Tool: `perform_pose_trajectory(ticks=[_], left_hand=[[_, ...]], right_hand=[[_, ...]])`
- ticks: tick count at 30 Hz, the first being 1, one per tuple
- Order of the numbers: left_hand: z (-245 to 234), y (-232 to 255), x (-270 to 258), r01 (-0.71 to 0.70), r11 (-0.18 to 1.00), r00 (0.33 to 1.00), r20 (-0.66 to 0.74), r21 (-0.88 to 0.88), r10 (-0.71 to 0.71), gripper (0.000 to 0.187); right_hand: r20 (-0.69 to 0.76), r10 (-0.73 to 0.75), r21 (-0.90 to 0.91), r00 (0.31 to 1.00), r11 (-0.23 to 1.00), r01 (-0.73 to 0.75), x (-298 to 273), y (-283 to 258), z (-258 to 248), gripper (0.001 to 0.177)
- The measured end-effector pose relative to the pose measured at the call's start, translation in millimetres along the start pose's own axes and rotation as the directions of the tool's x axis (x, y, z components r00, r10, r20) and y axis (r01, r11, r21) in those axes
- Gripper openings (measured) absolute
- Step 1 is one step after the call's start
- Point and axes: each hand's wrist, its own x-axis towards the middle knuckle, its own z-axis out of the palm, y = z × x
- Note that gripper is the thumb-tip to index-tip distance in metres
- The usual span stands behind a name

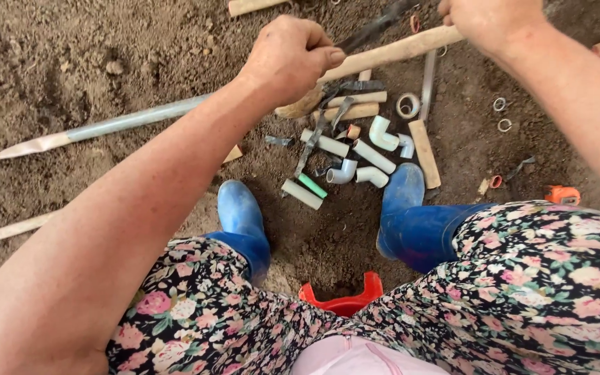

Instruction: Assembling and connecting various PVC pipes and fittings using electrical tape and a hacksaw.

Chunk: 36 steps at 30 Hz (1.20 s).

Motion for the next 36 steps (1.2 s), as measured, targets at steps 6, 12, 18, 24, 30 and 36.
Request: perform_pose_trajectory(ticks=[6, 12, 18, 24, 30, 36], left_hand=[[-7, 22, -8, 0.047, 0.996, 0.999, 0.026, -0.082, -0.045, 0.011], [-4, 29, -5, -0.032, 0.997, 0.999, -0.023, -0.065, 0.031, 0.012], [-4, 16, -5, 0.065, 0.992, 0.998, -0.012, -0.104, -0.067, 0.007], [-7, 20, -11, 0.058, 0.994, 0.998, 0.010, -0.097, -0.057, 0.009], [-6, 34, -12, 0.029, 0.995, 1.000, -0.002, -0.094, -0.029, 0.010], [-6, 31, -13, 0.030, 0.995, 0.999, -0.013, -0.099, -0.031, 0.010]], right_hand=[[0.043, 0.244, 0.303, 0.969, 0.921, -0.246, -9, -38, -23, 0.024], [-0.013, 0.273, 0.370, 0.962, 0.895, -0.249, -6, -37, -33, 0.017], [-0.065, 0.278, 0.408, 0.958, 0.884, -0.228, -3, -37, -28, 0.020], [-0.052, 0.345, 0.453, 0.937, 0.844, -0.286, 4, -38, -29, 0.019], [-0.081, 0.319, 0.379, 0.944, 0.886, -0.267, 23, 9, -19, 0.019], [-0.063, 0.287, 0.194, 0.956, 0.943, -0.270, 14, 3, -32, 0.012]])
